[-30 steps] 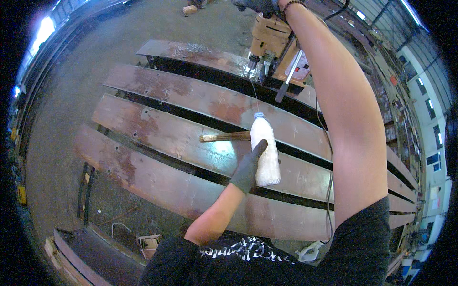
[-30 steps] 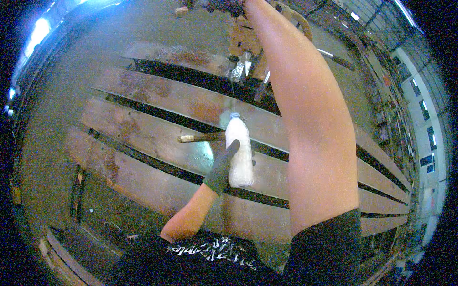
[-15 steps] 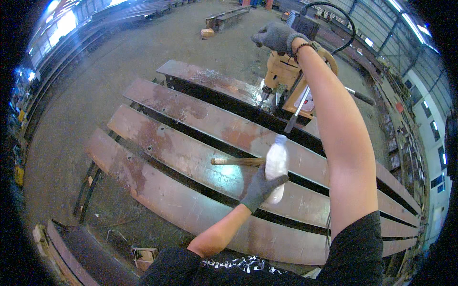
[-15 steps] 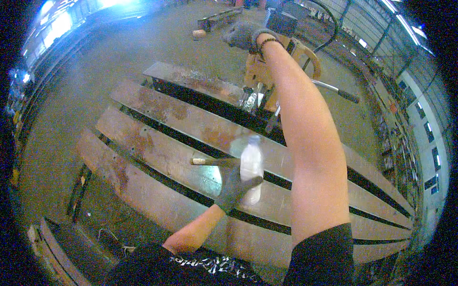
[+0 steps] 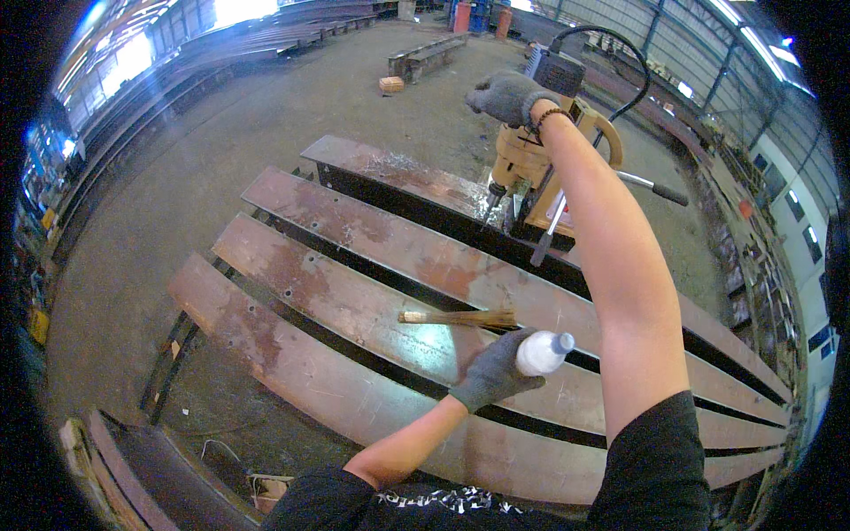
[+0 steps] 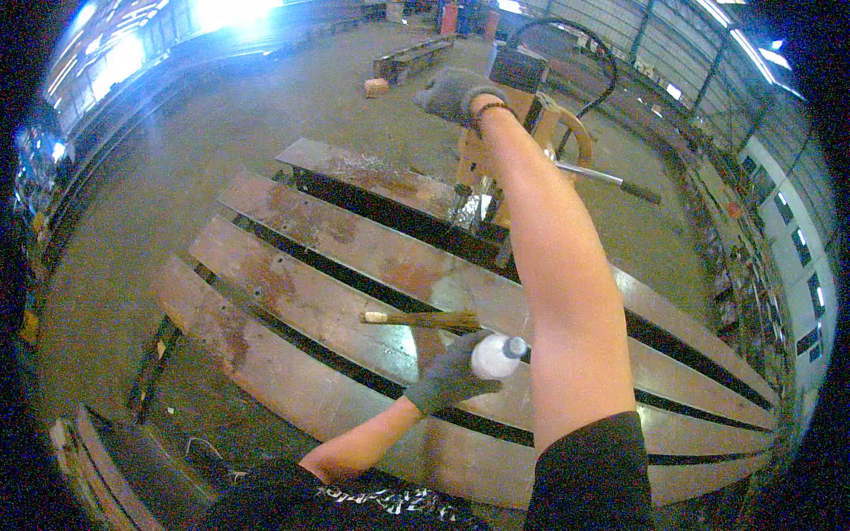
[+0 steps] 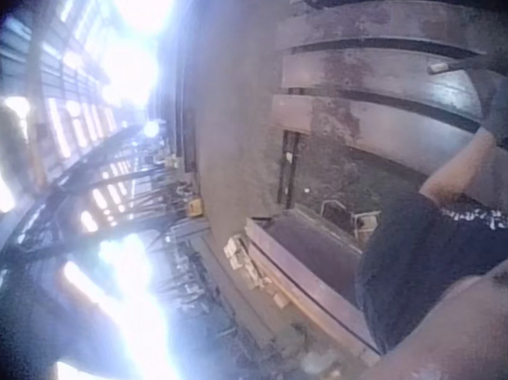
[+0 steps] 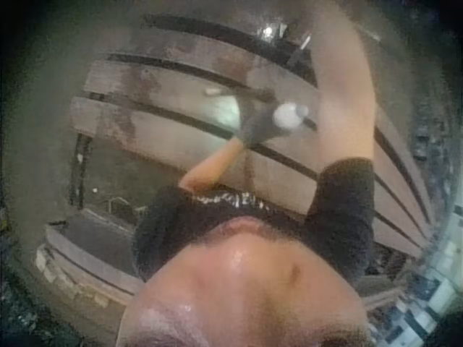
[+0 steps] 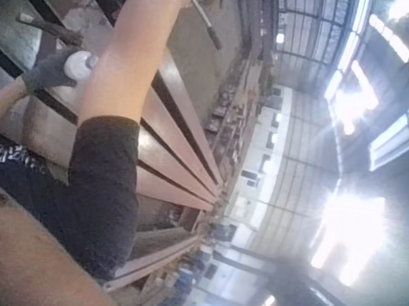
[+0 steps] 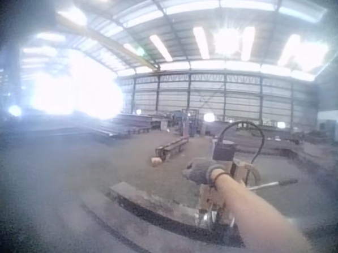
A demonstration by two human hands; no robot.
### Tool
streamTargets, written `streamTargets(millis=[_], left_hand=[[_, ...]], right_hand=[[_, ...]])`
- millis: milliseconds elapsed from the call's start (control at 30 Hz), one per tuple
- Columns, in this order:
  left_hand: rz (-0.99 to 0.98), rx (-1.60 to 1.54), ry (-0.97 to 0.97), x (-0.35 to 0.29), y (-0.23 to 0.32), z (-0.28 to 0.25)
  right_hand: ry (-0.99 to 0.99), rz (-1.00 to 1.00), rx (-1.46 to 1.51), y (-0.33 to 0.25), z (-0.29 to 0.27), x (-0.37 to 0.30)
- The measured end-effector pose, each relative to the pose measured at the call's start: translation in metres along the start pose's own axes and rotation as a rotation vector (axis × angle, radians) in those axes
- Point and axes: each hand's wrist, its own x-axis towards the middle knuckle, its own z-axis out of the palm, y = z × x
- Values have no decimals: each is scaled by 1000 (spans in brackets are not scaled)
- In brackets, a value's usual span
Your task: The person operates a stationary drill press on a long metal beam, repeatedly applying liquid from a white bottle to the drill bit and brushing the area. The person adjusts the drill press handle and continues drilling at marked locations along the beam.
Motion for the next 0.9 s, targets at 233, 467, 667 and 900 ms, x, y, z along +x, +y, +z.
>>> streamTargets(millis=[233, 467, 667, 900], left_hand=[[-11, 112, -38, -15, 33, -43], [-33, 188, 185, 36, 65, -146], [682, 382, 873, 175, 166, -246], [553, 1032, 274, 295, 202, -253]], right_hand=[[31, -10, 0, -12, -1, -6], [169, 23, 13, -14, 5, -15], [437, 20, 211, -5, 11, -34], [452, -62, 803, 56, 19, -142]])
